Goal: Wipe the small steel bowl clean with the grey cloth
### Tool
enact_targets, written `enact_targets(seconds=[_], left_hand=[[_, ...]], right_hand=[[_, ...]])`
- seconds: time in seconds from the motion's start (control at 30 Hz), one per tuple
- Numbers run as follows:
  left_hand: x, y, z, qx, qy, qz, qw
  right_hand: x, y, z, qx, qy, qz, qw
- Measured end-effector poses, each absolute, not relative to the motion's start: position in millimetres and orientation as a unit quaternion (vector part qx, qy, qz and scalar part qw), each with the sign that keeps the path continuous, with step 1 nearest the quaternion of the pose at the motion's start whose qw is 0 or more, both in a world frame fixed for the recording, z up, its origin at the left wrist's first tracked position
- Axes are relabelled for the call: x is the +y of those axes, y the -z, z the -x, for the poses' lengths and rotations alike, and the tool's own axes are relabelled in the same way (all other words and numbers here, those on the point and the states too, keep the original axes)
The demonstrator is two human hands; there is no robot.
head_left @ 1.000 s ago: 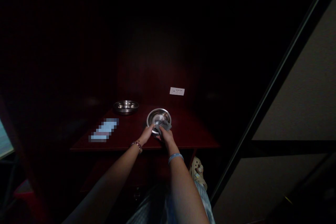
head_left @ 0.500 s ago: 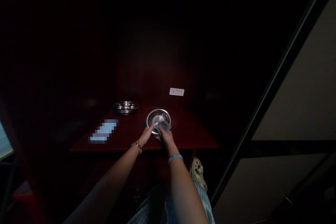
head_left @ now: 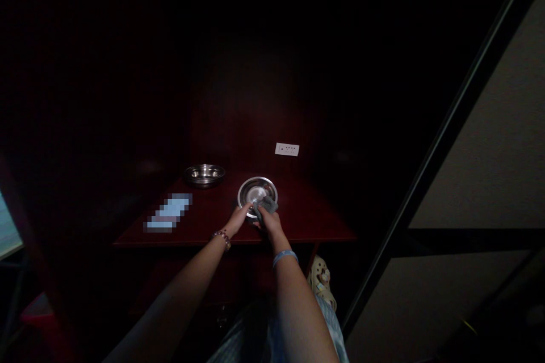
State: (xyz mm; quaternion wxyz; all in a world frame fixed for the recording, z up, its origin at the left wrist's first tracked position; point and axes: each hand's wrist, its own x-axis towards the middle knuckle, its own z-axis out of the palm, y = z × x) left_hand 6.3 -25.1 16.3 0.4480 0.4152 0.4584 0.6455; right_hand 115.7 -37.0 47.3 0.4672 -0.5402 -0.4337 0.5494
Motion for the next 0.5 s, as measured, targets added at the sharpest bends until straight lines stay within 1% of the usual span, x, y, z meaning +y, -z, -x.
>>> enact_targets(seconds=[0.23,0.5], left_hand=[[-24.5,-17.0,-7.1,0.453,-0.653,-0.412,0.445],[-29.0,-22.7,-10.3,0.482,-0.643,-0.409,0.433]], right_hand=[[-40.9,-51.2,-116.0,-0.427,-0.551,0.546,0.464],[-39.5,-51.4,-115.4,-0.419,-0.549,0.559,0.459]])
